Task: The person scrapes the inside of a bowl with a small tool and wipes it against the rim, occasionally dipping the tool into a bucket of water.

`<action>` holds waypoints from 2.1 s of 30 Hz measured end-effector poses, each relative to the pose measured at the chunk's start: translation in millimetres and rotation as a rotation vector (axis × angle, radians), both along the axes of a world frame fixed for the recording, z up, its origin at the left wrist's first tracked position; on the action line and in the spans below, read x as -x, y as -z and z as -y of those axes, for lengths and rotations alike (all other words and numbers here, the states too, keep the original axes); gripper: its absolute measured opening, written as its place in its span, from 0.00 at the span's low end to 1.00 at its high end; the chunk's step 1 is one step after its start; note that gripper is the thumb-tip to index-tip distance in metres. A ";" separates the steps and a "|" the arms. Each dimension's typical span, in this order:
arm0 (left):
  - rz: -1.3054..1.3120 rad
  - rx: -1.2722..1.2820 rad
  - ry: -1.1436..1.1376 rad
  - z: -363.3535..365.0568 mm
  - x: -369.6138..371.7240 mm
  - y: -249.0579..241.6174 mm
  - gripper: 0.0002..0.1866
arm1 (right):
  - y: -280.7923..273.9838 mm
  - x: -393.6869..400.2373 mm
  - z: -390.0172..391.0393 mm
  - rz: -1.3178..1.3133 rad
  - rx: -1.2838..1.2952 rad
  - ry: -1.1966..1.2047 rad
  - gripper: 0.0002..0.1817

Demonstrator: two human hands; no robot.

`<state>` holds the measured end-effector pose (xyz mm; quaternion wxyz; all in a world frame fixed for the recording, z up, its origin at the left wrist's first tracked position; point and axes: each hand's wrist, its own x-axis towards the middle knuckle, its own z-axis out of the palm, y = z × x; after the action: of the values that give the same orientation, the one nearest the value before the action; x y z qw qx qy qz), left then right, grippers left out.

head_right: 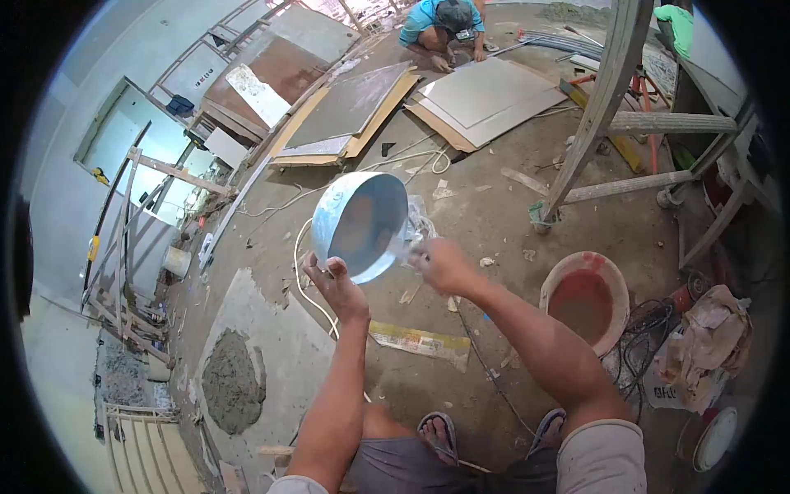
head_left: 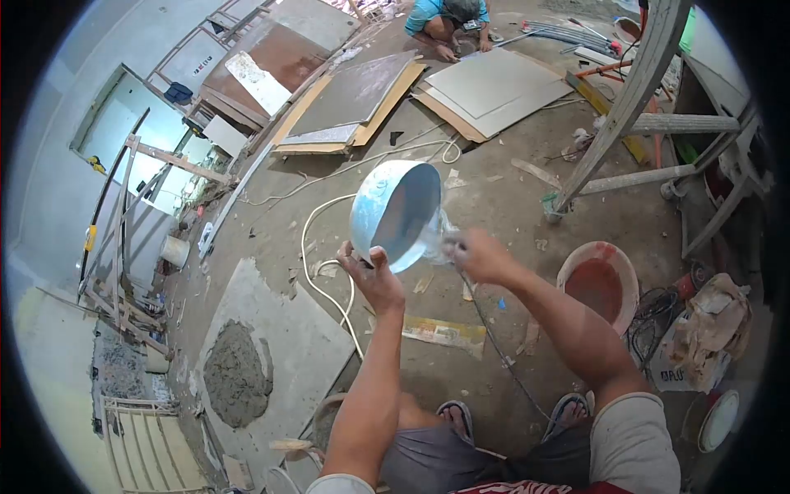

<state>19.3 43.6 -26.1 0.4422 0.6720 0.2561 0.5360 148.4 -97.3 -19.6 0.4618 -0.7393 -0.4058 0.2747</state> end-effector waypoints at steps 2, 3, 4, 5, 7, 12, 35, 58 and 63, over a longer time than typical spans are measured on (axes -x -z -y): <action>0.024 -0.057 0.041 5.7 -0.9 -5.4 0.47 | 13.3 -0.3 -4.8 0.175 -0.101 0.097 0.15; 0.026 -0.056 0.040 5.6 0.0 -5.0 0.47 | 14.0 7.8 -6.1 0.190 -0.116 0.140 0.16; -0.001 -0.041 0.051 5.5 0.4 -4.7 0.47 | 12.6 11.5 -7.5 0.206 -0.132 0.186 0.16; -0.031 -0.025 0.064 5.7 0.7 -4.0 0.47 | 10.2 12.1 -6.2 0.207 -0.131 0.189 0.16; -0.008 -0.006 0.033 2.1 -1.7 0.0 0.47 | -9.0 15.3 0.5 -0.227 0.062 -0.137 0.15; -0.069 -0.069 -0.003 6.7 -0.6 -9.0 0.49 | 26.2 -6.2 -12.0 0.225 -0.176 0.093 0.16; 0.323 0.589 -0.030 -18.6 11.3 -28.8 0.60 | 35.0 13.8 6.6 0.810 0.061 -0.244 0.26; -0.006 0.021 -0.126 -17.8 9.7 -4.4 0.47 | 3.8 6.4 8.2 0.439 -0.382 0.165 0.14; 0.020 0.100 -0.089 -22.5 8.8 3.9 0.46 | -5.2 4.5 9.7 0.366 -0.328 0.152 0.12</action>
<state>10.5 66.1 -30.1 0.4532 0.6318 0.3079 0.5483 143.9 -107.0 -14.4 0.5137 -0.7205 -0.4648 0.0315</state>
